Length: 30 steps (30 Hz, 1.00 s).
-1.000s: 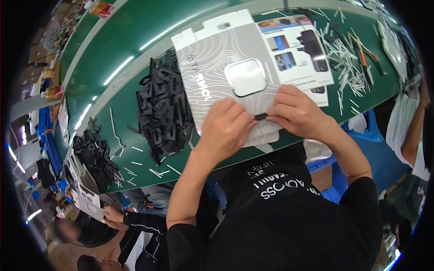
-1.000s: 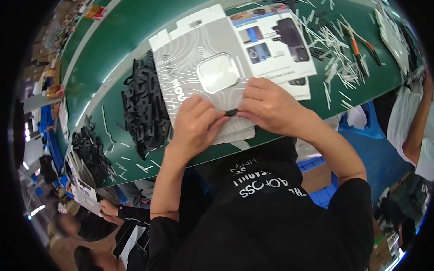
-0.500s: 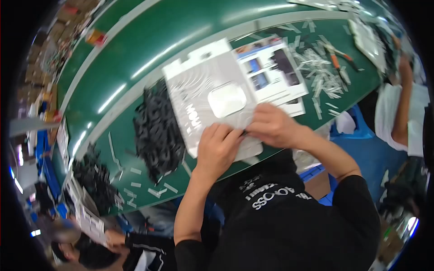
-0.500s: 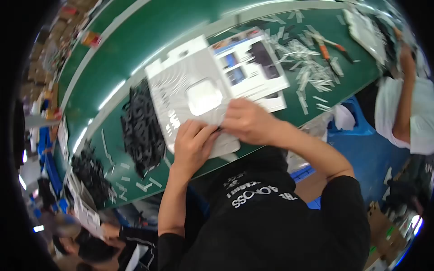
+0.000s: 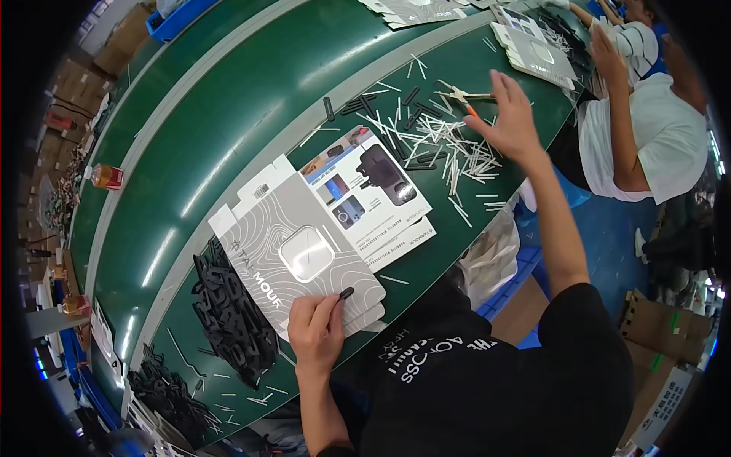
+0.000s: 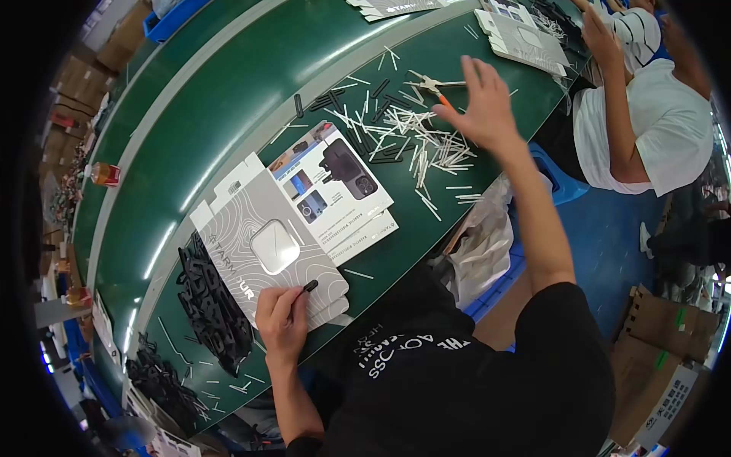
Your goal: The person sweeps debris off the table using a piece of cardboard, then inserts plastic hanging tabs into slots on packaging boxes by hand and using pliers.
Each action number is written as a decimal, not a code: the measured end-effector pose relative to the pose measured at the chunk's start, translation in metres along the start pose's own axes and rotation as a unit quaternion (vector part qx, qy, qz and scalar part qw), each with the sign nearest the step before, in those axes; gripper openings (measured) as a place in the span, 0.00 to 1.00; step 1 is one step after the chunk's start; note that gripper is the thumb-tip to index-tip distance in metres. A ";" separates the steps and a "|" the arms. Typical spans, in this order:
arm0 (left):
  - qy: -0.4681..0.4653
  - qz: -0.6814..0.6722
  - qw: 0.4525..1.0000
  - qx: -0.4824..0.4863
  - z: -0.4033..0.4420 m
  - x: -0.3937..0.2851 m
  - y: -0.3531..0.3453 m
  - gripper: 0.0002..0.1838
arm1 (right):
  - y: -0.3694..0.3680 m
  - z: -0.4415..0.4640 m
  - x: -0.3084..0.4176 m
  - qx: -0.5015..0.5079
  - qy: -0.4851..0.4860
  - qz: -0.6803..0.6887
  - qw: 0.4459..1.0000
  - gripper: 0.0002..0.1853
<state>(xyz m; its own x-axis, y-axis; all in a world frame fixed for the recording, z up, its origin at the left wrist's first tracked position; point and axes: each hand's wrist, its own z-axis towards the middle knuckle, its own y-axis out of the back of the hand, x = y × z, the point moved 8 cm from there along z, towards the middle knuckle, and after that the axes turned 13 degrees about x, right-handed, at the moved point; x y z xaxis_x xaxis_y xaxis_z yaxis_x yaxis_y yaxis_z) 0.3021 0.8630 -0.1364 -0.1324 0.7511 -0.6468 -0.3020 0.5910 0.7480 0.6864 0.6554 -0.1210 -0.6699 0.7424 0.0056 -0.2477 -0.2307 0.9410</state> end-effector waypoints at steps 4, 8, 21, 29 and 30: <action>-0.028 0.006 1.000 0.001 0.005 -0.006 0.001 0.11 | -0.041 0.002 -0.040 0.219 -0.021 -0.019 0.975 0.37; -0.047 0.008 0.999 -0.007 0.005 -0.005 0.001 0.11 | -0.034 0.001 -0.013 0.182 0.095 -0.033 0.978 0.33; -0.019 -0.030 0.997 -0.074 0.006 -0.003 0.007 0.10 | 0.041 0.000 0.012 0.247 0.046 0.301 0.920 0.21; -0.027 0.049 0.993 -0.108 0.022 -0.024 0.002 0.10 | 0.035 -0.204 0.141 0.620 -0.113 0.576 0.521 0.20; -0.036 0.065 0.991 -0.112 0.023 -0.027 0.000 0.10 | 0.032 -0.215 0.148 0.617 -0.138 0.584 0.508 0.21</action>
<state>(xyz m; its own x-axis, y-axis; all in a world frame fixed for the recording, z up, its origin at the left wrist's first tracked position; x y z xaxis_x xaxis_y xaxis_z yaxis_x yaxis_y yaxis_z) 0.3272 0.8493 -0.1151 -0.1197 0.8405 -0.5284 -0.4890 0.4133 0.7681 0.4295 0.6227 -0.1628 0.3115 0.6513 0.6920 0.9487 -0.1721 -0.2652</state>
